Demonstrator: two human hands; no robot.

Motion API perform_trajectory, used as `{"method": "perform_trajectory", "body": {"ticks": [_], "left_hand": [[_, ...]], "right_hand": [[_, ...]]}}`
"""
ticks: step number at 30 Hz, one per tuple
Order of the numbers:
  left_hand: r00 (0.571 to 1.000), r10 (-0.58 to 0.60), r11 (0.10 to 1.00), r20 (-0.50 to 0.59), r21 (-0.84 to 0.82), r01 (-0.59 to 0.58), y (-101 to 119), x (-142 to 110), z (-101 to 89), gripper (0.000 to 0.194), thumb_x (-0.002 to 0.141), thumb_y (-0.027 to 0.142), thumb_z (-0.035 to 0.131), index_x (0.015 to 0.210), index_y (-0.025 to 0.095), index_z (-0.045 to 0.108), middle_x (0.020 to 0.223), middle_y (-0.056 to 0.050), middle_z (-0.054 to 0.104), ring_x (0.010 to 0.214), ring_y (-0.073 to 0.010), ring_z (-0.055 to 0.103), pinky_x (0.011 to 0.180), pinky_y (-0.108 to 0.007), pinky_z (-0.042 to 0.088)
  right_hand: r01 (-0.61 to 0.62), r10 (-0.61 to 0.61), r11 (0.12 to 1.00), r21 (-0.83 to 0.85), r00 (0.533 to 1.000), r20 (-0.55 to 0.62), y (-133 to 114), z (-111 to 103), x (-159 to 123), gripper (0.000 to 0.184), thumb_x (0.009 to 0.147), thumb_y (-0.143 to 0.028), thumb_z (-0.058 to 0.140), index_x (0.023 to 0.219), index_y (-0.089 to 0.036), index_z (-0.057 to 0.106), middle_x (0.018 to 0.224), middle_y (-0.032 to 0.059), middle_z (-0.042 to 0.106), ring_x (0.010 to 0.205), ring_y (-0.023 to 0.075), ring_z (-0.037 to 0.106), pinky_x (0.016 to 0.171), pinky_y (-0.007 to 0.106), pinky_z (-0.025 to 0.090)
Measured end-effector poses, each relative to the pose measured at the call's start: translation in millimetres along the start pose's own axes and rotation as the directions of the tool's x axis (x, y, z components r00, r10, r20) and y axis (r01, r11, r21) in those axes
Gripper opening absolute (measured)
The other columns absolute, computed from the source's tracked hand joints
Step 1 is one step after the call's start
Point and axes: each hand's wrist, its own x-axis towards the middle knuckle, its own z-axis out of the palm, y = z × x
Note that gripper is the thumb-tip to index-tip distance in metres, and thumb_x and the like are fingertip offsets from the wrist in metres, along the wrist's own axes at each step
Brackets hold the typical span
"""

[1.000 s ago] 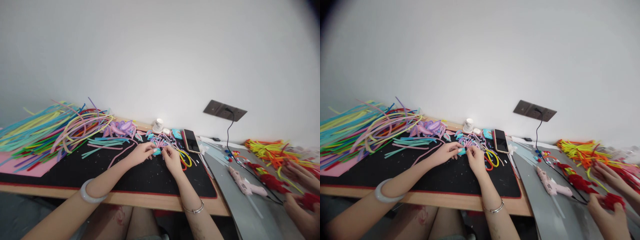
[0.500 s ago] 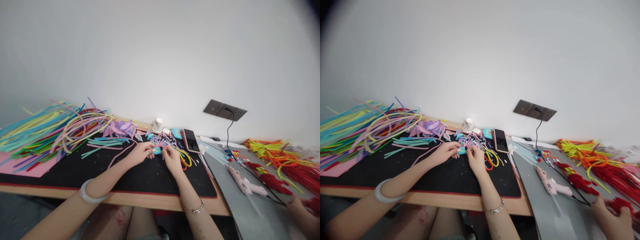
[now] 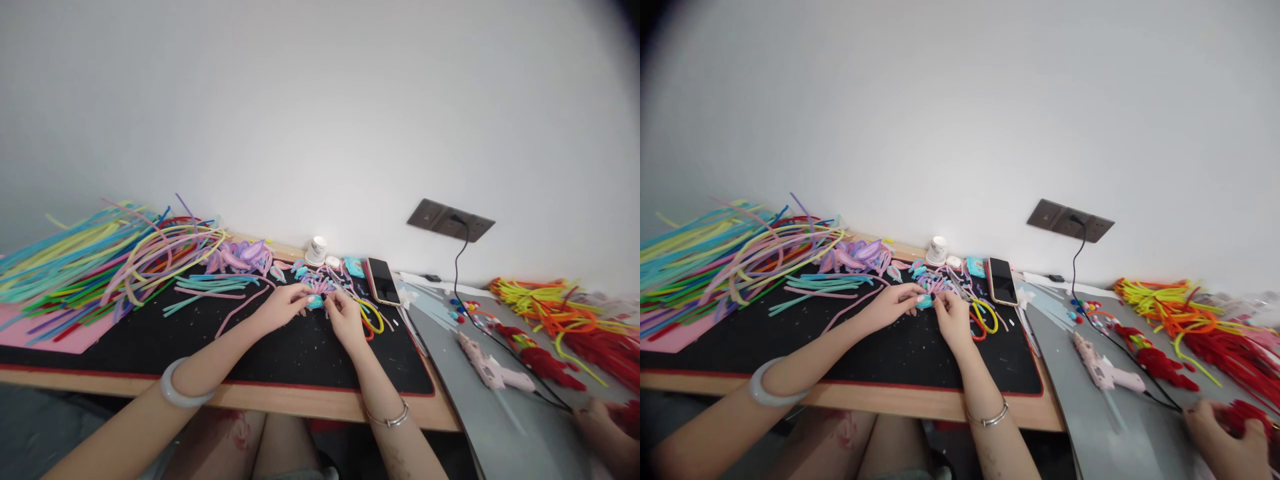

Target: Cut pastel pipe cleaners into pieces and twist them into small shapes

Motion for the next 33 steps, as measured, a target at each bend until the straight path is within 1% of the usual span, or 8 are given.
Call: {"method": "perform_trajectory", "body": {"ticks": [3,7,12,18,23,29,33], "left_hand": [[0.999,0.002,1.000,0.052,-0.009,-0.002,-0.3,-0.7,-0.5,0.028,0.079,0.035,0.049,0.095,0.014,0.057,0.081,-0.005,0.063,0.063,-0.0134,0.060,0.062,-0.026,0.048],[0.989,-0.008,1.000,0.144,0.007,0.007,0.7,-2.2,-1.1,0.025,0.081,0.034,0.045,0.079,0.013,0.057,0.072,-0.004,0.062,0.058,-0.0124,0.060,0.059,-0.025,0.048],[0.979,-0.018,0.999,0.205,-0.023,0.023,0.9,-3.6,-0.2,0.025,0.082,0.032,0.043,0.071,0.013,0.053,0.067,-0.004,0.063,0.055,-0.0120,0.060,0.056,-0.024,0.049],[0.977,-0.036,0.999,0.211,0.004,0.036,-0.1,-2.9,-1.0,0.024,0.081,0.029,0.043,0.067,0.013,0.053,0.060,-0.003,0.062,0.049,-0.0113,0.058,0.051,-0.022,0.048],[0.983,-0.012,0.999,0.186,0.049,0.003,-1.1,-2.3,-0.1,0.024,0.081,0.027,0.041,0.065,0.013,0.053,0.057,-0.001,0.060,0.046,-0.0093,0.056,0.050,-0.020,0.046],[0.984,-0.028,0.999,0.177,0.020,0.025,0.4,-2.7,0.8,0.026,0.082,0.034,0.042,0.068,0.014,0.052,0.062,-0.001,0.060,0.045,-0.0091,0.056,0.048,-0.020,0.045],[0.990,-0.051,0.998,0.131,0.037,0.046,-1.2,-1.6,0.4,0.028,0.082,0.038,0.042,0.072,0.014,0.052,0.064,-0.002,0.061,0.045,-0.0092,0.055,0.046,-0.020,0.044]], "right_hand": [[0.029,-0.029,1.000,0.010,0.999,0.039,-2.1,2.7,-1.3,0.021,0.079,-0.026,0.043,0.060,-0.017,0.042,0.054,-0.0028,0.039,0.051,0.0100,0.035,0.049,0.022,0.027],[0.048,-0.050,0.998,0.035,0.997,0.060,-4.2,5.2,-2.1,0.019,0.079,-0.024,0.042,0.061,-0.017,0.043,0.055,-0.0026,0.040,0.052,0.0099,0.035,0.049,0.022,0.027],[0.047,-0.049,0.998,0.039,0.997,0.057,-3.9,6.1,-1.5,0.015,0.078,-0.021,0.044,0.064,-0.016,0.048,0.057,-0.0025,0.044,0.052,0.0096,0.037,0.049,0.021,0.028],[0.052,-0.053,0.999,0.010,0.996,0.070,-2.5,6.9,-1.2,0.015,0.077,-0.020,0.045,0.063,-0.016,0.050,0.056,-0.0026,0.046,0.051,0.0093,0.037,0.049,0.021,0.028],[0.060,-0.060,0.998,0.008,0.996,0.059,-3.3,6.6,-1.6,0.015,0.077,-0.021,0.045,0.065,-0.016,0.051,0.058,-0.0019,0.047,0.052,0.0096,0.038,0.049,0.021,0.029],[0.041,-0.040,0.999,-0.022,0.999,0.024,-3.0,4.6,-1.8,0.017,0.078,-0.023,0.045,0.062,-0.016,0.048,0.054,-0.0034,0.042,0.050,0.0089,0.036,0.048,0.021,0.028],[0.017,-0.017,1.000,-0.009,1.000,-0.009,0.0,2.8,-1.0,0.018,0.079,-0.025,0.044,0.064,-0.017,0.048,0.053,-0.0032,0.041,0.050,0.0094,0.037,0.048,0.021,0.028]]}}
